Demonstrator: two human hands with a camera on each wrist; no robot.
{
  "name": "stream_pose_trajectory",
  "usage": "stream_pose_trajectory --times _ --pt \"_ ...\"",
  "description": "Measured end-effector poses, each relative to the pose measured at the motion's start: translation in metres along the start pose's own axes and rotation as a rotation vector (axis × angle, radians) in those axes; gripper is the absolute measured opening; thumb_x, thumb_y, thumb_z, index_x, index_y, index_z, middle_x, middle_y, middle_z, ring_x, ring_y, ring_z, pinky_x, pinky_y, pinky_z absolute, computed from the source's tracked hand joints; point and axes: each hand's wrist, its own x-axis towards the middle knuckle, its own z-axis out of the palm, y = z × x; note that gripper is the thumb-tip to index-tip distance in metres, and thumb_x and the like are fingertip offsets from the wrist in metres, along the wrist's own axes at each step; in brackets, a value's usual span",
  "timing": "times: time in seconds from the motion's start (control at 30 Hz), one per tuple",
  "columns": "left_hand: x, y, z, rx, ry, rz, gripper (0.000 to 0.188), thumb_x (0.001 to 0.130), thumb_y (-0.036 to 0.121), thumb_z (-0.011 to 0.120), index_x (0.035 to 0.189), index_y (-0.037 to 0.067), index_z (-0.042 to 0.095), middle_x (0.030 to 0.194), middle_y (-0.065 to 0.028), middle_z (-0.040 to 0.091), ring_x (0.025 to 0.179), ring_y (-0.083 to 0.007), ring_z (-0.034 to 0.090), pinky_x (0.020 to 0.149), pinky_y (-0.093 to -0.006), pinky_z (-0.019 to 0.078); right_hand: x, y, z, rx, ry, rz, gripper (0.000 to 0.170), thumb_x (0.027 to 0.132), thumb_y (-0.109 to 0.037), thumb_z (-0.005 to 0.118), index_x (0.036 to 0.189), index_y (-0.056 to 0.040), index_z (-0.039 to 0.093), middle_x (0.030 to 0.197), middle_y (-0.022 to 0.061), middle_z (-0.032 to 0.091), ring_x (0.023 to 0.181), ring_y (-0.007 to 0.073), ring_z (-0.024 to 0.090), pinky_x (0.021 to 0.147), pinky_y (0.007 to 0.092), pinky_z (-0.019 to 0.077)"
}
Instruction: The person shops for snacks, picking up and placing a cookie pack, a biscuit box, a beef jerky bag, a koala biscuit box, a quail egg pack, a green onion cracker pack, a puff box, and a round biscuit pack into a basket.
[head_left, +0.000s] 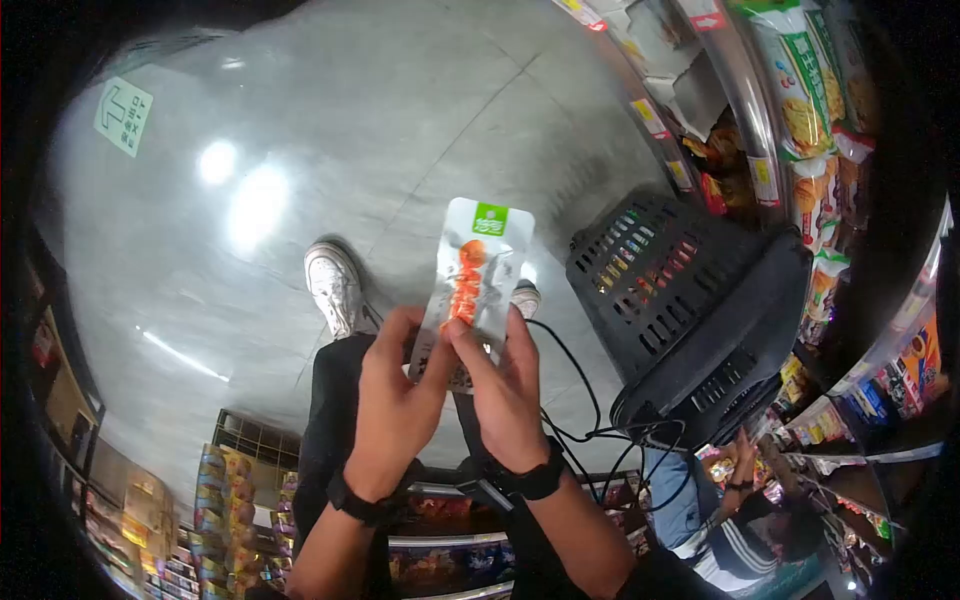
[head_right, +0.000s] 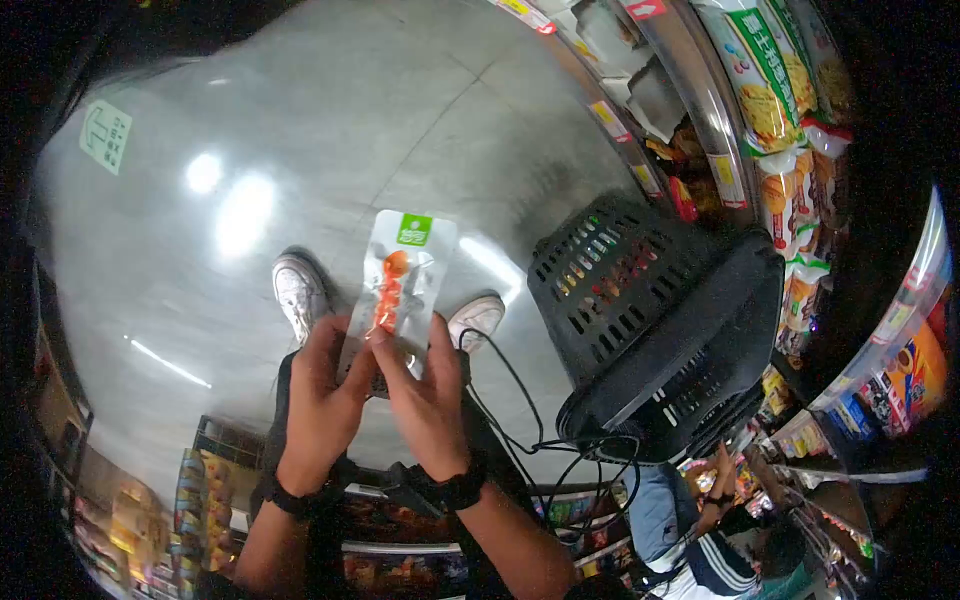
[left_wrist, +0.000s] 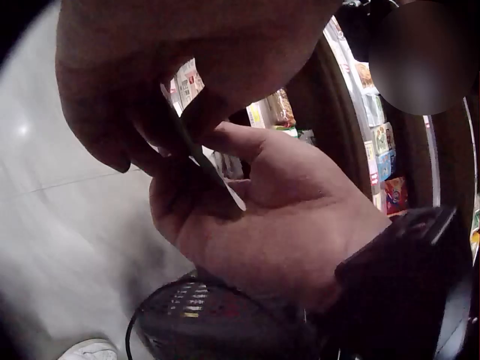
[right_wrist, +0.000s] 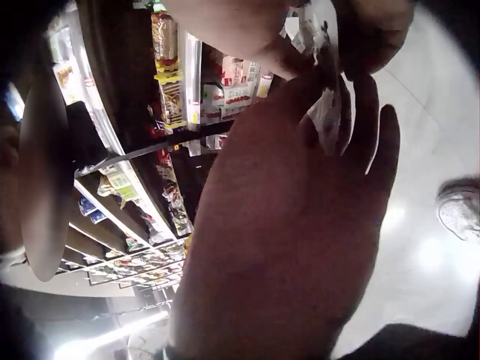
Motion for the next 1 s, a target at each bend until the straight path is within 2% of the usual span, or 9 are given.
stream_pose_trajectory --times 0.1,0.13,0.23,0.33,0.43,0.53,0.63,0.83,1.0 --pt "0.004 0.006 -0.011 0.036 0.036 0.008 0.014 0.093 0.005 0.066 0.102 -0.003 0.06 0.079 -0.0071 0.064 0.073 -0.0089 0.054 0.065 -0.0272 0.0442 0.006 0.0 0.006 0.037 -0.059 0.035 0.031 0.101 -0.019 0.063 0.126 -0.0024 0.055 0.115 0.0022 0.064 0.104 0.008 0.058 0.09 0.0259 0.0464" --pt "0.006 0.003 -0.018 0.103 -0.005 0.043 0.014 0.097 0.006 0.063 0.106 -0.003 0.058 0.09 -0.0014 0.061 0.08 -0.0055 0.052 0.068 -0.0239 0.0448 0.01 -0.002 0.008 0.051 -0.078 0.026 0.032 0.102 -0.02 0.063 0.127 -0.0021 0.055 0.115 0.0022 0.064 0.104 0.0079 0.058 0.091 0.026 0.0463" --pt "0.008 0.008 -0.02 0.065 0.005 -0.005 0.014 0.097 0.006 0.064 0.106 -0.003 0.058 0.091 -0.0017 0.061 0.08 -0.006 0.052 0.069 -0.0239 0.0448 0.016 -0.006 0.015 0.049 -0.083 0.02 0.031 0.103 -0.02 0.06 0.127 -0.002 0.056 0.116 0.0024 0.064 0.104 0.0079 0.058 0.091 0.0262 0.0463" --pt "0.012 0.009 -0.016 -0.055 0.065 -0.002 0.015 0.094 0.008 0.066 0.104 -0.003 0.061 0.08 -0.008 0.063 0.071 -0.0103 0.051 0.063 -0.0278 0.0422 0.018 -0.011 0.021 0.043 -0.073 -0.001 0.031 0.104 -0.021 0.059 0.128 -0.0024 0.056 0.116 0.0026 0.064 0.105 0.0082 0.058 0.091 0.0263 0.0465" --pt "0.01 0.011 -0.003 -0.085 0.157 0.087 0.019 0.093 0.005 0.065 0.109 -0.003 0.058 0.087 -0.0109 0.065 0.075 -0.0126 0.057 0.067 -0.0278 0.0457 0.02 -0.01 0.023 0.038 -0.052 -0.005 0.034 0.104 -0.024 0.059 0.13 -0.003 0.055 0.117 0.0029 0.064 0.104 0.0089 0.059 0.089 0.0264 0.0474" --pt "0.002 0.029 -0.001 -0.02 0.155 0.031 0.023 0.092 0.002 0.064 0.114 -0.002 0.056 0.093 -0.0139 0.066 0.081 -0.0162 0.063 0.072 -0.0284 0.0485 0.021 -0.012 0.025 0.068 -0.043 0.025 0.035 0.104 -0.026 0.058 0.129 -0.0032 0.055 0.116 0.003 0.064 0.102 0.0093 0.06 0.086 0.0269 0.0481" --pt "0.007 0.017 -0.005 -0.078 0.114 0.129 0.026 0.092 -0.001 0.062 0.116 -0.003 0.054 0.095 -0.0152 0.067 0.084 -0.0192 0.065 0.075 -0.0299 0.05 0.021 -0.013 0.029 0.074 -0.025 0.012 0.034 0.104 -0.027 0.058 0.129 -0.0036 0.055 0.115 0.0027 0.064 0.099 0.0088 0.06 0.084 0.0269 0.0487" --pt "0.004 0.028 -0.007 -0.068 0.107 0.025 0.031 0.09 -0.003 0.063 0.12 -0.003 0.054 0.102 -0.0167 0.069 0.092 -0.0193 0.067 0.079 -0.0314 0.0514 0.023 -0.011 0.034 0.097 -0.067 0.004 0.032 0.105 -0.024 0.057 0.13 -0.0047 0.054 0.113 0.0013 0.064 0.096 0.0047 0.058 0.078 0.0223 0.0479" --pt "0.001 0.025 -0.005 -0.092 0.107 0.02 0.035 0.09 -0.003 0.063 0.124 -0.003 0.053 0.103 -0.016 0.069 0.093 -0.0189 0.068 0.08 -0.0311 0.0519 0.024 -0.014 0.032 0.059 -0.083 -0.05 0.032 0.105 -0.025 0.057 0.128 -0.0035 0.054 0.11 0.0011 0.064 0.096 0.0063 0.058 0.08 0.0237 0.0482"
